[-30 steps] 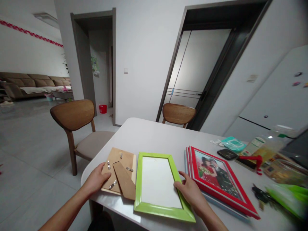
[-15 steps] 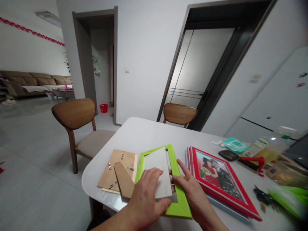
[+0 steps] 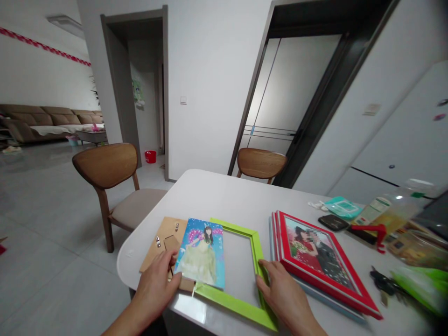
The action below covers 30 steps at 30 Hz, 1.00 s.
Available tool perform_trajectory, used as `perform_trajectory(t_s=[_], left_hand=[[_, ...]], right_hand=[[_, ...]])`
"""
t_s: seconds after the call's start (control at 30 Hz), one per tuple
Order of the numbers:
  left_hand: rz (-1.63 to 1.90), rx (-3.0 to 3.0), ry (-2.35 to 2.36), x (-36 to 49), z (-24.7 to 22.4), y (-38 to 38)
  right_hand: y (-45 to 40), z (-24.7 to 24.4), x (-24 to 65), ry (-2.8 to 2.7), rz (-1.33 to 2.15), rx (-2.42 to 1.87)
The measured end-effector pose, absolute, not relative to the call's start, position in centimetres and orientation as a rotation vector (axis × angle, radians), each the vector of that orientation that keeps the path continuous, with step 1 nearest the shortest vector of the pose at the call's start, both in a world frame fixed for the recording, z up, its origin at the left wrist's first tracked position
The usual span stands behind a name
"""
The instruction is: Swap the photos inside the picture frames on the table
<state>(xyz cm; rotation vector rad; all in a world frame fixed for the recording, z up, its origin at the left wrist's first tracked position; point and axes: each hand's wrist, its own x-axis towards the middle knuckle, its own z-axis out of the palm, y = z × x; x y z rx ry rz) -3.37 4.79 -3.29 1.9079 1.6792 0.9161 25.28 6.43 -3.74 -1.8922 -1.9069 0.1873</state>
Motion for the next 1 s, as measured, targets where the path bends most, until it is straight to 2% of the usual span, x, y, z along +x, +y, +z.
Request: perform_trajectory(t_s=[0.1, 0.23, 0.3, 0.37, 0.47, 0.53, 0.6, 0.67, 0.77, 1.0], left_hand=[[0.909, 2.125, 1.634, -2.5, -2.9, 4.6], [0.833, 2.311, 1.456, 0.4, -3.1, 5.0], [0.784, 2.366, 1.413, 1.6, -3.5, 5.6], [0.848, 2.377, 1.384, 2.3, -3.5, 6.3], [1.236, 2.229, 1.280, 2.6, -2.4, 7.2], [1.523, 1.908, 1.230, 2.9, -0.9, 7.2], [1.645, 1.506, 1.170, 3.7, 0.3, 6.7], [1.601, 1.220, 1.047, 4.7, 0.8, 6.1], [1.441, 1.141, 0.957, 4.9, -0.2, 5.6], [0.942, 1.945, 1.377, -0.7, -4.1, 5.6]], right_hand=[[7.2, -3.4, 23.1, -1.758, 0.355, -1.699], [8.8, -3.2, 18.5, -1.300, 1.095, -1.444], [9.2, -2.5, 16.4, -1.213, 1.277, -1.320], [9.0, -1.3, 15.0, -1.230, 1.316, -1.248], [8.1, 0.5, 14.3, -1.212, 1.343, -1.086], [7.5, 0.9, 14.4, -1.136, 1.324, -1.050], [7.3, 0.4, 14.9, -0.995, 1.317, -1.121], [7.3, -0.4, 15.9, -0.872, 1.324, -1.162], [7.6, -1.3, 18.3, -0.813, 1.307, -1.178], [8.3, -2.3, 22.9, -0.911, 1.209, -1.466]])
